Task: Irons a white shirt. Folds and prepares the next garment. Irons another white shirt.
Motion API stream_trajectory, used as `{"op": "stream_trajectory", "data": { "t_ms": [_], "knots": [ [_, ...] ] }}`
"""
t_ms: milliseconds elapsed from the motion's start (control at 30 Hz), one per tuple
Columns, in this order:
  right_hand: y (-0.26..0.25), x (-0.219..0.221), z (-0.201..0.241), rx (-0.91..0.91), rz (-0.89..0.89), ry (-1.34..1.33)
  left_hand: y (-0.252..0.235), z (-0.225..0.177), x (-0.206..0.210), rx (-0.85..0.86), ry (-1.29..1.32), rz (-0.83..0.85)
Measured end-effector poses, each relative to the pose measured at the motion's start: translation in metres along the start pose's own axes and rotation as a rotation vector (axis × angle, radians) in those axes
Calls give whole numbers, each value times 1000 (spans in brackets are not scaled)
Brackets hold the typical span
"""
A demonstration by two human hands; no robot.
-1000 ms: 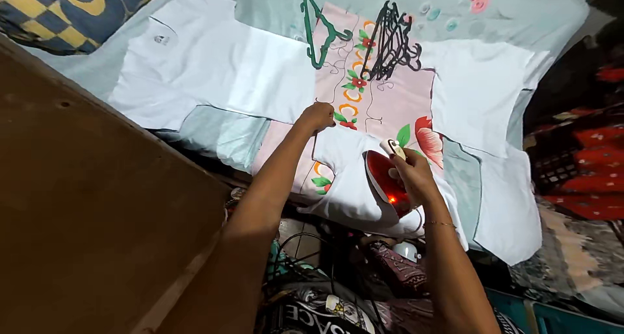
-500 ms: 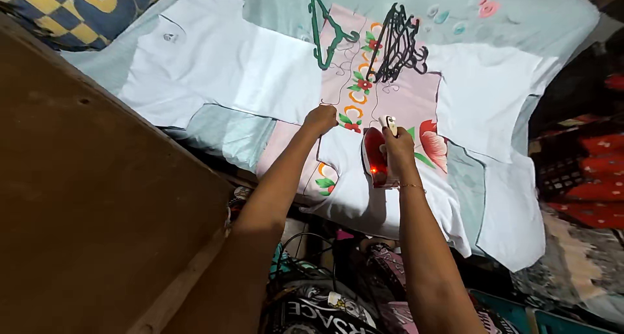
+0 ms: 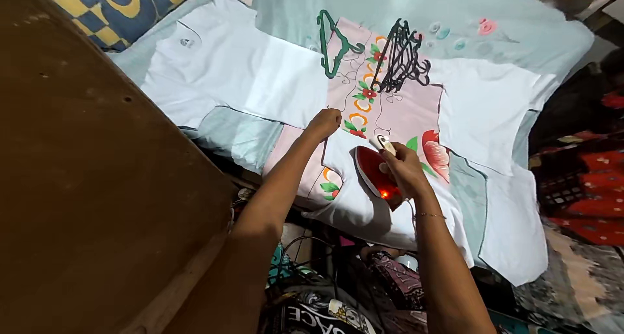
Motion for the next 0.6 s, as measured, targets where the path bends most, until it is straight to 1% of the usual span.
{"op": "stream_trajectory", "data": {
  "t_ms": [67,133,200,267,333,467,533,600],
  "knots": [
    [-22,25,10,-49,55,34,4,3,-6,-2,14,-59],
    [-39,40,21,-105,80,59,15,5,-16,-18,46,-159],
    [-45,48,32,-138,78,68,34,7,-24,-40,99,-276],
    [-44,52,40,-137,60,71,53,12,-24,-81,147,-355],
    [-42,55,44,-143,84,77,72,16,-19,-131,190,-375],
    [-44,60,43,-186,254,89,113,30,-13,-179,270,-400],
    [-43,62,42,-184,234,87,133,37,-9,-210,323,-438],
    [-41,64,46,-173,148,71,146,42,-3,-253,371,-464]
  ]
}}
Point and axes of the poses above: each hand's wrist, its own y-axis away from the middle knuckle, its own x-axis out of the palm, z = x × y, the point moved 7 cm from there along -y, towards the middle knuckle, and after that the axes turned 9 degrees about x, right-handed, at the moved point
